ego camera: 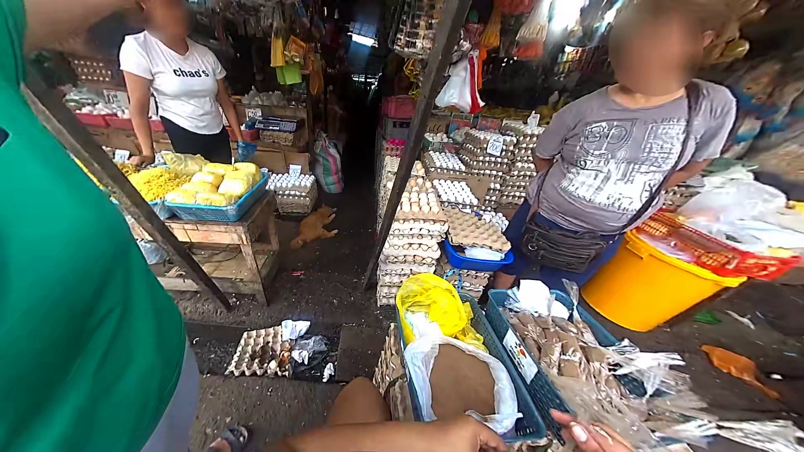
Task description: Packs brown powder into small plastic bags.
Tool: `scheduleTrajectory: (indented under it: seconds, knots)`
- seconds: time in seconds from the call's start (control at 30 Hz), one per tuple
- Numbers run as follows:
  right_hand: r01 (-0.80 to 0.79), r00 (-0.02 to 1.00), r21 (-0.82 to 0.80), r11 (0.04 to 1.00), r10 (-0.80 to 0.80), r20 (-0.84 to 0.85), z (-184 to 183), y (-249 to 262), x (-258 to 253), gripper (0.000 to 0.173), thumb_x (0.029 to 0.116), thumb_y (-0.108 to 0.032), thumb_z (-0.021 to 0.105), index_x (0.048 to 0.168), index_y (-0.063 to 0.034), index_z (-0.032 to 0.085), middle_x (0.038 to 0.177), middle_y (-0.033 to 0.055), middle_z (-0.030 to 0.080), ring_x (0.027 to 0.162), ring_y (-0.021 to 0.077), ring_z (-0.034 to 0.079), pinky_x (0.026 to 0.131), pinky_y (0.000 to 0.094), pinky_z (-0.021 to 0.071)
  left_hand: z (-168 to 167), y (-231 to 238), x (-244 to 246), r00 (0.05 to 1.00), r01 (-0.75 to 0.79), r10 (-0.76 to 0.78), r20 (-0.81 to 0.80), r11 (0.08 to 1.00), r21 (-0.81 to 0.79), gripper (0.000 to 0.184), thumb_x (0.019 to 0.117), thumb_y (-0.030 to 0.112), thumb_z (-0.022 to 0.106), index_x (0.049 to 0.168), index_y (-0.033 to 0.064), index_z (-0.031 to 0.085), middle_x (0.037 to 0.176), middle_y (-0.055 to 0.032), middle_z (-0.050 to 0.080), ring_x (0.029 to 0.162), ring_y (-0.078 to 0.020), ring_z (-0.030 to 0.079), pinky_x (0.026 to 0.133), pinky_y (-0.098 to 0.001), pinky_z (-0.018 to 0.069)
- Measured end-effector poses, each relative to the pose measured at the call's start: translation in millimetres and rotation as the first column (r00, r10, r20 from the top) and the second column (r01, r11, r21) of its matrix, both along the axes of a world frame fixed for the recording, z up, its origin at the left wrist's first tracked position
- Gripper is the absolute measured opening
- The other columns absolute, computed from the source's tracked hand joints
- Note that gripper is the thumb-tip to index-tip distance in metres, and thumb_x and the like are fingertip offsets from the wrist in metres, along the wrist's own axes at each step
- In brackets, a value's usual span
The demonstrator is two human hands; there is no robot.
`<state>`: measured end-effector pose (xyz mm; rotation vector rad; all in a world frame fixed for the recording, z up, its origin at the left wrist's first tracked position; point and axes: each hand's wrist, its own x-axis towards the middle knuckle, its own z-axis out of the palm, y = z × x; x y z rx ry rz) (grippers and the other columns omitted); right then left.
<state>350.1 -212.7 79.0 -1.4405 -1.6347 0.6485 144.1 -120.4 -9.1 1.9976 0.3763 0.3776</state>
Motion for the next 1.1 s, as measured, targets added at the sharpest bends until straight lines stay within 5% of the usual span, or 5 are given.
scheduleTrajectory:
  seconds: [0.2,0.47,0.63,0.83,1.1]
  knots:
    - [0.001,0.997,-0.092,0.996,-0.009,-0.082,53.2,61.3,25.6,0.028,0.1053,-0.011,0.049,0.118,0.0068,0.067,0.094,0.0069,0.072,0.075,0.0092,0.071,0.073,0.0283,0.0623,8.2,7.9,-14.3,0.986,-0.159,0.16,-0.046,0.987,0.029,0.078,0.0938,0.019,0.076,0.158,0.0032,0.035,0.147,-0.0302,0.05,0.13,-0.0442,0.055,0.109,-0.0558,0.0457]
    - [0.308,0.947,0.162,0.937,-0.285,-0.149,63.5,108.3,109.2,0.032,0.1064,-0.013,0.047,0.124,0.0119,0.056,0.109,0.01,0.063,0.088,0.0027,0.067,0.081,0.0218,0.058,9.7,23.4,-58.2,0.895,-0.388,0.418,0.158,0.902,-0.191,0.043,0.0984,0.008,0.066,0.138,-0.006,0.056,0.13,-0.0247,0.062,0.106,-0.026,0.067,0.094,-0.0389,0.0548]
    - [0.41,0.88,-0.079,0.909,-0.371,0.295,-9.1,84.0,126.6,0.042,0.1044,-0.012,0.054,0.139,0.012,0.053,0.135,0.0351,0.057,0.121,0.0445,0.06,0.107,0.0559,0.0454,9.8,29.9,-68.5,0.846,-0.451,0.505,0.171,0.85,-0.273,0.04,0.0964,0.005,0.067,0.134,-0.0069,0.058,0.12,-0.0183,0.065,0.095,-0.0142,0.065,0.087,-0.0297,0.054]
    - [0.436,0.894,-0.162,0.885,-0.405,0.193,-43.4,65.3,113.8,0.045,0.1049,-0.015,0.054,0.141,0.0107,0.051,0.135,0.0336,0.057,0.113,0.0389,0.065,0.1,0.0498,0.0506,28.3,23.5,-47.8,0.895,-0.412,0.437,0.09,0.886,-0.213,0.044,0.0956,-0.004,0.063,0.139,-0.0007,0.057,0.133,-0.0197,0.057,0.095,-0.0178,0.066,0.085,-0.0316,0.0565]
    - [0.295,0.948,0.134,0.946,-0.307,0.082,-68.6,28.8,28.5,0.038,0.1025,-0.01,0.056,0.13,0.0167,0.057,0.129,0.0369,0.058,0.108,0.0344,0.066,0.096,0.0412,0.0548,13.7,27.7,-35.3,0.829,-0.478,0.521,0.206,0.849,-0.226,0.025,0.1022,0.013,0.061,0.117,-0.0063,0.068,0.093,-0.0113,0.071,0.08,-0.009,0.065,0.08,-0.0264,0.0545]
